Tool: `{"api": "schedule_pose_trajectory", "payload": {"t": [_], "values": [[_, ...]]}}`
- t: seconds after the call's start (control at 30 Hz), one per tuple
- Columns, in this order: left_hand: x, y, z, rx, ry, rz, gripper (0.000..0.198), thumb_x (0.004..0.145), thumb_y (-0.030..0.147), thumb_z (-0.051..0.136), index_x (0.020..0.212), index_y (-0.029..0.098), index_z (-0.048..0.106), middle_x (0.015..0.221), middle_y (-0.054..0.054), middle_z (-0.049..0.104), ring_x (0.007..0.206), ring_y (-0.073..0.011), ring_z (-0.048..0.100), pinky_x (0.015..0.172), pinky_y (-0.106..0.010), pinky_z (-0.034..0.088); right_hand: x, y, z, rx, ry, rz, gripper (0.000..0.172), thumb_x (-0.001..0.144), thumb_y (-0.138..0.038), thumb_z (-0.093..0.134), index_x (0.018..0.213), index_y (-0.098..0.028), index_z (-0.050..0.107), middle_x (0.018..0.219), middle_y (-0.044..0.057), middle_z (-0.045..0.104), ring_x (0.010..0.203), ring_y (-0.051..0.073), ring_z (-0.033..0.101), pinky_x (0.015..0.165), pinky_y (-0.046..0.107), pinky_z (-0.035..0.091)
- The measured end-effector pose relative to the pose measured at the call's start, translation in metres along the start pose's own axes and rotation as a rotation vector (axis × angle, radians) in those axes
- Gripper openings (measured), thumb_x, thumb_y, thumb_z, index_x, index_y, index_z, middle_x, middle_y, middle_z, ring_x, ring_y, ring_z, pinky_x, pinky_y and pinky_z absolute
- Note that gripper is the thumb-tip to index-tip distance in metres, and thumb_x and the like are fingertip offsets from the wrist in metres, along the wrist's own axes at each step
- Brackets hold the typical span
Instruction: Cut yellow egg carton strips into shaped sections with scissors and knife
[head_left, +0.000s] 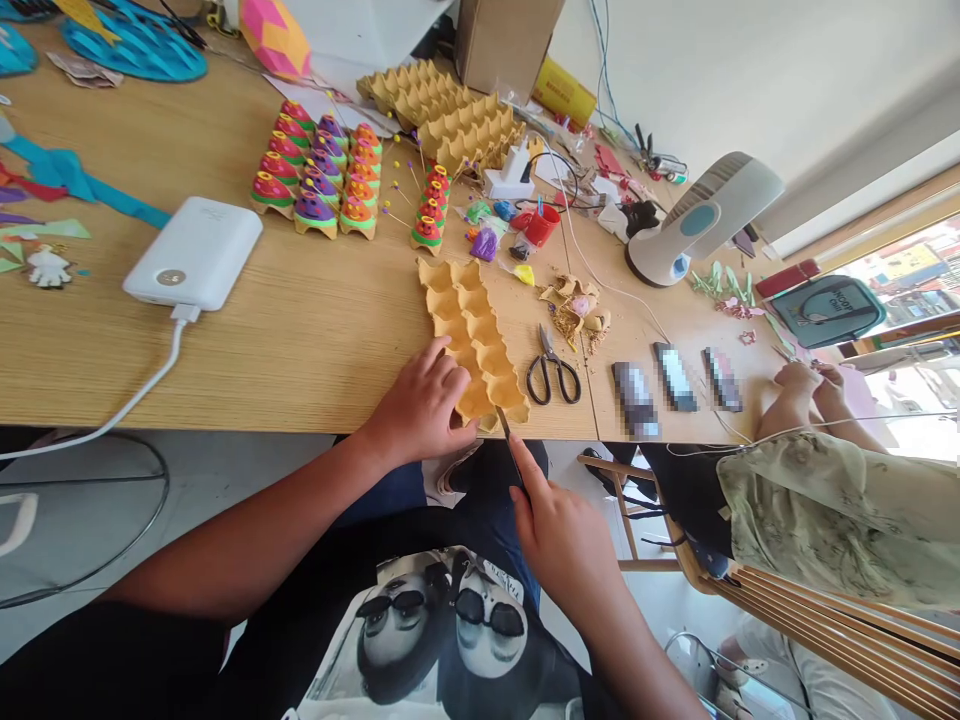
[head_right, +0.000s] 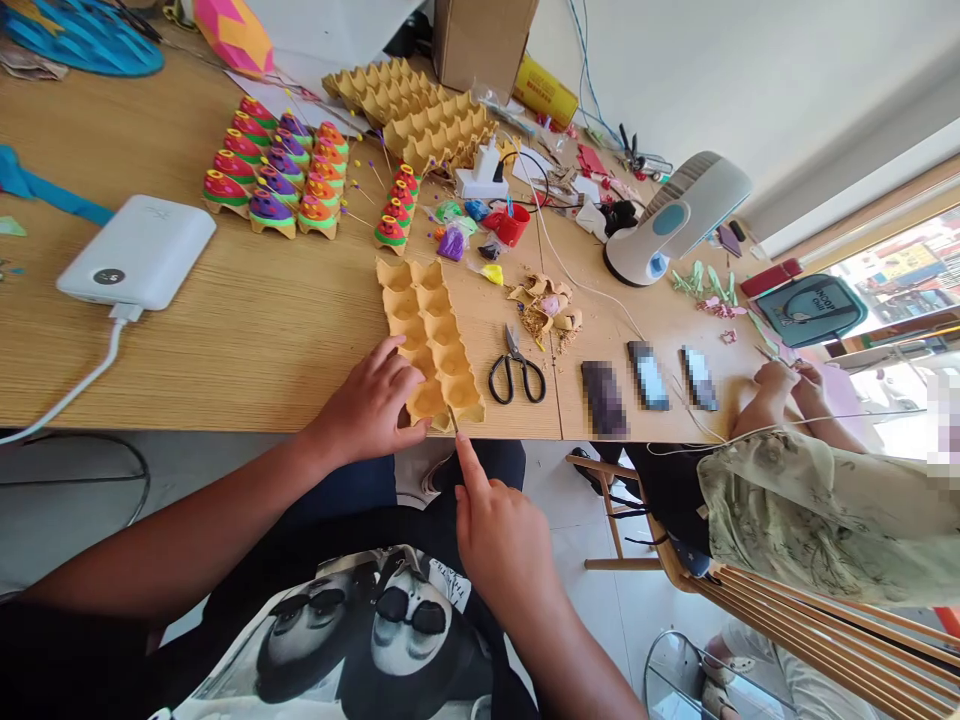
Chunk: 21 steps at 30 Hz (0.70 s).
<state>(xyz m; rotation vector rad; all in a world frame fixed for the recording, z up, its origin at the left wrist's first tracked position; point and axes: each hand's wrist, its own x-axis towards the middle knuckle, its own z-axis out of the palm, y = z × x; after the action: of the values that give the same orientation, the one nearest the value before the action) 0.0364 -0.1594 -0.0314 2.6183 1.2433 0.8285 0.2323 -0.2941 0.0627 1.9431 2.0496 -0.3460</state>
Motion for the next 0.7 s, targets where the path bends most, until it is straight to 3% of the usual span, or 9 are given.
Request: {"api": "schedule_pose_trajectory", "payload": {"t": [0.2,0.47,0.7], "values": [[0.0,0.0,0.001,0.008,0.009,0.006,0.035,0.085,0.045,0.071,0.102,0.019,0.056,0.11,-0.016,0.061,0.147,-0.0462,0.04,0.12,-0.06,0.044,0.018,-0.007,-0.001,0.024,0.045,-0.009,0.064,0.111,-0.028,0.043,0.172,-0.028,0.021,0.098,0.003,0.082,0.085,0.022,0.078,0.064,0.026,0.048],[-0.001,0.0,0.002,-0.012,0.001,-0.006,0.034,0.084,0.042,0.072,0.104,0.019,0.056,0.112,-0.017,0.06,0.149,-0.0465,0.037,0.119,-0.061,0.043,-0.004,0.002,0.004,0.021,-0.011,-0.001,0.064,0.111,-0.027,0.043,0.172,-0.029,0.022,0.091,0.003,0.08,0.081,0.022,0.078,0.061,0.026,0.046],[0.0,-0.001,0.002,-0.043,0.008,-0.004,0.033,0.084,0.041,0.072,0.103,0.02,0.056,0.111,-0.016,0.06,0.15,-0.0457,0.036,0.121,-0.061,0.04,0.019,-0.001,-0.005,0.064,0.03,-0.031,0.065,0.11,-0.028,0.044,0.172,-0.029,0.022,0.101,0.004,0.083,0.085,0.022,0.078,0.063,0.027,0.049]]}}
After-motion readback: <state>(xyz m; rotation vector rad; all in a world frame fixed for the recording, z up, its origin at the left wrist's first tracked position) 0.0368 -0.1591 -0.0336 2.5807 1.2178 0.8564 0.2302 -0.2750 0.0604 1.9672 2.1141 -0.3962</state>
